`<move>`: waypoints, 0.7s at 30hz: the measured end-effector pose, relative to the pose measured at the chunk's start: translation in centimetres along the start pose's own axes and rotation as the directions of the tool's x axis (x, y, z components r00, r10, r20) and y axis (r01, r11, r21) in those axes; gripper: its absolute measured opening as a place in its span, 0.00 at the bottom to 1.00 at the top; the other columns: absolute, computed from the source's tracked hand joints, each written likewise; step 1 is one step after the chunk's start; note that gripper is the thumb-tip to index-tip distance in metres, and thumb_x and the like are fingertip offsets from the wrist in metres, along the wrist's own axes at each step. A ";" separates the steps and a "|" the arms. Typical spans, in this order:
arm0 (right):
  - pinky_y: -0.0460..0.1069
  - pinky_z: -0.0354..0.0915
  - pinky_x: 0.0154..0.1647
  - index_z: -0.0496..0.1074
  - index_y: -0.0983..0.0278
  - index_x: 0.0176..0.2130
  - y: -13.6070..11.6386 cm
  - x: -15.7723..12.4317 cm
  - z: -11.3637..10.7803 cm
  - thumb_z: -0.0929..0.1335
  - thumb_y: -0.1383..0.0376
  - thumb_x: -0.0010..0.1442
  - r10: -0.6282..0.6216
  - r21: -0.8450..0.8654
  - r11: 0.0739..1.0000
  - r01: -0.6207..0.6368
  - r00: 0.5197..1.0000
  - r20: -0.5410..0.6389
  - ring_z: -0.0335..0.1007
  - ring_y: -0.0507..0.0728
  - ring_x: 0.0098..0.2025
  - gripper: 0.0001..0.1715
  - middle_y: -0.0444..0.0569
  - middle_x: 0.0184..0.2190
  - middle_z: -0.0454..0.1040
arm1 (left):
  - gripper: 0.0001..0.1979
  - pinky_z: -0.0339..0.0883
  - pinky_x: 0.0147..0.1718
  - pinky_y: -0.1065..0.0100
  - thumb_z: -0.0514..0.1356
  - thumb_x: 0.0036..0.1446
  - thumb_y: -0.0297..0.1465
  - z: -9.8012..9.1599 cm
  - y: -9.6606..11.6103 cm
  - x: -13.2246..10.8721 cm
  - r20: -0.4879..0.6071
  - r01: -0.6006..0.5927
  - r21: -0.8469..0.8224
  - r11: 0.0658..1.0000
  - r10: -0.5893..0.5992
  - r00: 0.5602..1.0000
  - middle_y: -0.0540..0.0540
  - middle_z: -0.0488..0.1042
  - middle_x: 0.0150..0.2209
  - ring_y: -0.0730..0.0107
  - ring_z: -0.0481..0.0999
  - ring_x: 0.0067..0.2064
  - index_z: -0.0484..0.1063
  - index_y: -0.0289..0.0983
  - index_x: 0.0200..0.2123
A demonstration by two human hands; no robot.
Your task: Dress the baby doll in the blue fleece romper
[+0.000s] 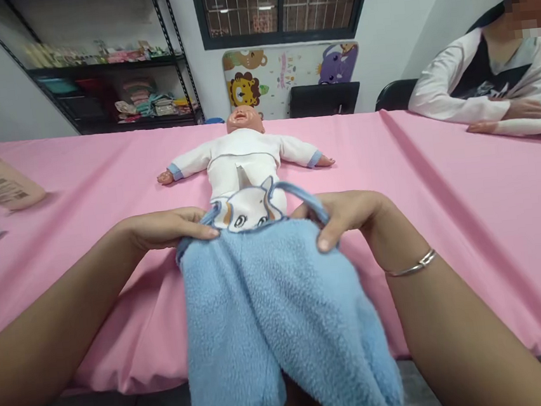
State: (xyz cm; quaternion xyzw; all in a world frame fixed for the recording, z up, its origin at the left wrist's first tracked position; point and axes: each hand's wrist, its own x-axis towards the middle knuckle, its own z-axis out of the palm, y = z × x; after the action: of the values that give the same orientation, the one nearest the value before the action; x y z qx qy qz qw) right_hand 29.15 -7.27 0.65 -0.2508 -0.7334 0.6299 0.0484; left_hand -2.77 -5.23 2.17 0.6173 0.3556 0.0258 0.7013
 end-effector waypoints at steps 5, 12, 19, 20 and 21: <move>0.43 0.65 0.32 0.76 0.69 0.35 -1.2 0.8 -0.3 0.78 0.57 0.50 0.212 -0.041 0.976 -0.212 0.977 -0.011 0.68 0.49 0.30 0.20 0.46 0.28 0.74 | 0.16 0.64 0.23 0.77 0.69 0.51 0.43 -0.4 -0.2 0.4 0.071 0.017 0.226 0.974 -0.034 0.997 0.50 0.74 0.28 0.76 0.70 0.25 0.75 0.35 0.31; 0.50 0.70 0.42 0.75 0.66 0.47 -1.0 0.5 -0.3 0.76 0.52 0.54 0.224 -0.061 0.967 -0.247 0.941 -0.254 0.73 0.57 0.42 0.27 0.52 0.41 0.76 | 0.15 0.65 0.28 0.75 0.70 0.50 0.42 -0.3 -0.5 0.8 0.032 -0.062 0.204 0.977 0.057 0.998 0.51 0.73 0.27 0.77 0.68 0.27 0.76 0.36 0.29; 0.55 0.73 0.43 0.72 0.69 0.38 -4.9 6.5 1.1 0.70 0.66 0.62 0.014 -0.025 0.997 -0.072 0.493 -0.870 0.76 0.58 0.36 0.07 0.57 0.35 0.77 | 0.17 0.67 0.35 0.72 0.71 0.48 0.42 0.2 -1.2 1.7 -0.056 -0.161 0.111 0.981 0.168 0.984 0.49 0.76 0.36 0.72 0.73 0.35 0.77 0.36 0.36; 0.57 0.73 0.43 0.73 0.71 0.41 -5.5 7.9 1.4 0.69 0.67 0.62 0.012 -0.057 0.991 -0.117 0.520 -0.854 0.76 0.59 0.36 0.09 0.58 0.35 0.77 | 0.17 0.67 0.36 0.72 0.71 0.48 0.42 0.3 -1.3 1.8 -0.057 -0.170 0.113 0.979 0.177 0.983 0.48 0.77 0.37 0.72 0.74 0.36 0.77 0.36 0.36; 0.58 0.72 0.45 0.72 0.73 0.47 -5.9 9.2 1.7 0.70 0.67 0.61 0.020 -0.102 0.976 -0.191 0.546 -0.838 0.76 0.61 0.37 0.15 0.60 0.37 0.77 | 0.18 0.68 0.38 0.71 0.71 0.49 0.42 0.5 -1.4 1.8 -0.053 -0.179 0.112 0.978 0.185 0.981 0.48 0.77 0.38 0.71 0.74 0.37 0.77 0.36 0.38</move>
State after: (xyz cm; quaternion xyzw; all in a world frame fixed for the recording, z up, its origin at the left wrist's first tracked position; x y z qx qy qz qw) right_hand 18.72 -5.31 3.69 -0.5657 -0.6605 0.3687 0.3284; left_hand -1.72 -5.08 0.10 0.6828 0.3206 0.0904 0.6503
